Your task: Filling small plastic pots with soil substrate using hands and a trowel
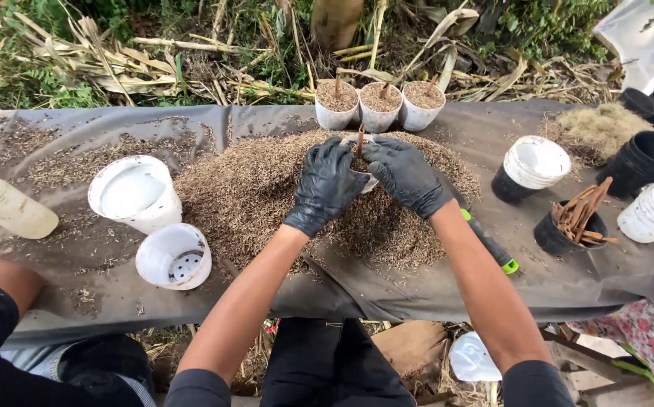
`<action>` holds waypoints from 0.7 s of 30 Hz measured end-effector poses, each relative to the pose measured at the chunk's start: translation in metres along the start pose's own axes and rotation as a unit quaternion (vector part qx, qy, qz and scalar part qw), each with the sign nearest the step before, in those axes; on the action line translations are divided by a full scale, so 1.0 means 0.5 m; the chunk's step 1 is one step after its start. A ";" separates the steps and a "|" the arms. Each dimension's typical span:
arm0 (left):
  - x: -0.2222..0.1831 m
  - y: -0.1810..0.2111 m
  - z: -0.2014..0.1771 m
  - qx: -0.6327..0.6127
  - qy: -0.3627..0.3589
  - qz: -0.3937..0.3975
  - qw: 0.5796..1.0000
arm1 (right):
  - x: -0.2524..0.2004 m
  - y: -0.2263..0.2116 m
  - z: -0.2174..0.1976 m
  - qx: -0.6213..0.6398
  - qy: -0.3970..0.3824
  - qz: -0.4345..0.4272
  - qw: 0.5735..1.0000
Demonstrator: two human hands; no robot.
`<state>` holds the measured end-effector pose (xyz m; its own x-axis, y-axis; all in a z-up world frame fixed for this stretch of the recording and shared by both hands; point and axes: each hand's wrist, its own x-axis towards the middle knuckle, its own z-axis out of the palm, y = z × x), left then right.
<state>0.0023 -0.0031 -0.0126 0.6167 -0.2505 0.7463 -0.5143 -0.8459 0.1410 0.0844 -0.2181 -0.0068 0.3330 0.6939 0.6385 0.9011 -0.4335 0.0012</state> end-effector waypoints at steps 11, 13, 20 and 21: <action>-0.016 0.035 -0.004 0.029 0.016 0.063 0.997 | -0.031 0.060 0.023 -0.114 -0.070 0.078 0.988; -0.005 0.021 0.000 0.010 0.033 0.079 0.996 | -0.021 0.056 0.003 -0.131 -0.076 0.079 0.985; 0.001 -0.065 0.058 0.051 0.062 0.080 0.993 | -0.026 0.043 -0.015 -0.030 -0.113 0.108 0.987; 0.007 -0.073 0.046 0.087 0.020 0.101 0.991 | -0.032 0.035 -0.009 -0.032 -0.122 0.114 0.985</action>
<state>0.0371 0.0162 -0.0300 0.4853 -0.4071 0.7738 -0.5121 -0.8497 -0.1258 0.0938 -0.2396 -0.0135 0.5883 0.6889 0.4235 0.7788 -0.6237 -0.0674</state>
